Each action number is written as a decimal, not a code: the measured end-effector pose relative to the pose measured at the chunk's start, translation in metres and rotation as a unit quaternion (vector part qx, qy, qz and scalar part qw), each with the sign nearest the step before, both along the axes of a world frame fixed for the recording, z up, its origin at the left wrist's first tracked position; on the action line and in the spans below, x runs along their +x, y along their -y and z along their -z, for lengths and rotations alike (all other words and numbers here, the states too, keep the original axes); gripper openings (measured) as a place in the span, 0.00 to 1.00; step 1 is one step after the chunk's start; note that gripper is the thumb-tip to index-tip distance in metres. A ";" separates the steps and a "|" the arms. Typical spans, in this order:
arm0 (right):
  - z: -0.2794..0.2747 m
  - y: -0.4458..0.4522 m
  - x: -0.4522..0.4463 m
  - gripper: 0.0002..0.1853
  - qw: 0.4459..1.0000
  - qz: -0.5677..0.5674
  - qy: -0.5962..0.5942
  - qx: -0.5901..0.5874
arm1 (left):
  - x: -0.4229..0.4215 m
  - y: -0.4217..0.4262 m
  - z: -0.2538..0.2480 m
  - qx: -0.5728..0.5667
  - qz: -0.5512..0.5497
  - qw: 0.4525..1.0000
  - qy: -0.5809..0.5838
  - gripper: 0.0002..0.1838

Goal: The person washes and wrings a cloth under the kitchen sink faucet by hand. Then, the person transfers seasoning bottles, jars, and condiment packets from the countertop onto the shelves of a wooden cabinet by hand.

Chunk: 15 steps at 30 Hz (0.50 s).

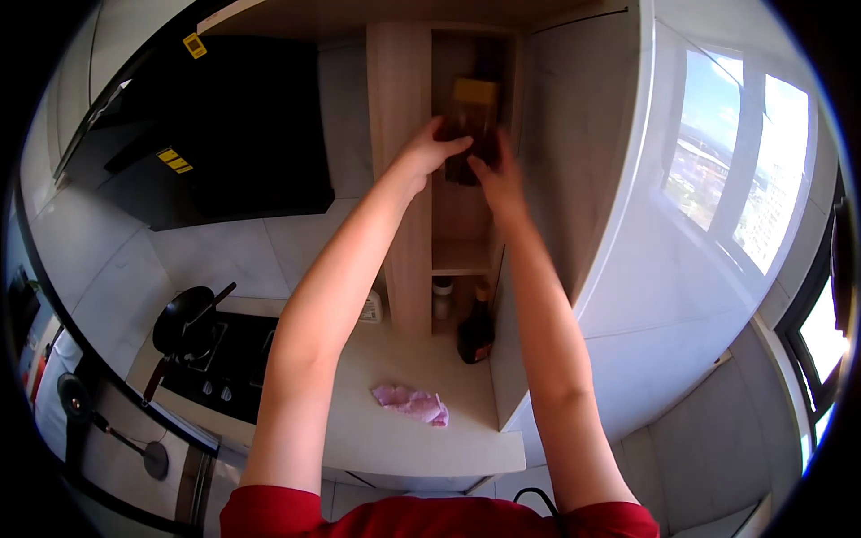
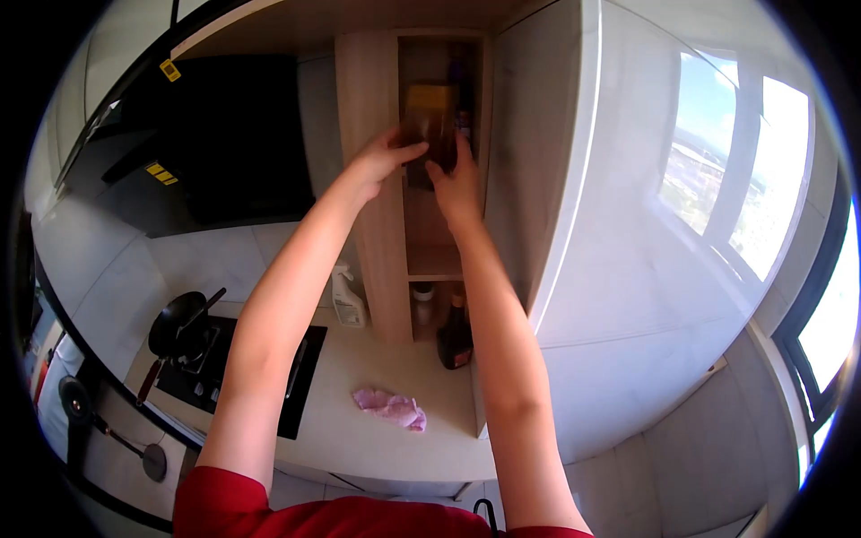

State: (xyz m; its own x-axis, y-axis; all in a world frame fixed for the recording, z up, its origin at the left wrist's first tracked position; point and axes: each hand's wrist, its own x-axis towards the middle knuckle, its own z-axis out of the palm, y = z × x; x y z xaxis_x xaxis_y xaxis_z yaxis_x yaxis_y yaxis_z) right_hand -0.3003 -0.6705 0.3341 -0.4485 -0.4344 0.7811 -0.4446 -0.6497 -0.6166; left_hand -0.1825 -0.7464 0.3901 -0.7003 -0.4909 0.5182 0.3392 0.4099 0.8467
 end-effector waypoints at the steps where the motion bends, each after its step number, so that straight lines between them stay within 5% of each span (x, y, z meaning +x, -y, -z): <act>1: -0.005 0.010 -0.008 0.35 1.000 0.001 0.000 -0.003 | -0.008 0.009 -0.005 -0.009 0.016 1.000 -0.011 0.39; 9: -0.030 0.069 -0.048 0.32 0.984 0.164 -0.031 0.058 | -0.076 0.067 -0.002 -0.073 -0.131 0.987 -0.055 0.37; 15: -0.024 0.096 -0.062 0.33 0.984 0.150 -0.017 0.098 | -0.106 0.100 0.015 -0.156 -0.279 0.946 -0.057 0.36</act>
State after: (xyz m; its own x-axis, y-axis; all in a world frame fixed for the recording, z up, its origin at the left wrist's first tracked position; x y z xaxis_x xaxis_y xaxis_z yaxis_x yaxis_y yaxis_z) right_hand -0.3619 -0.7661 0.3580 -0.5549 -0.4293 0.7125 -0.6207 -0.3566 -0.6983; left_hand -0.2880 -0.8461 0.3753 -0.3081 -0.5777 0.7559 0.0790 0.7762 0.6255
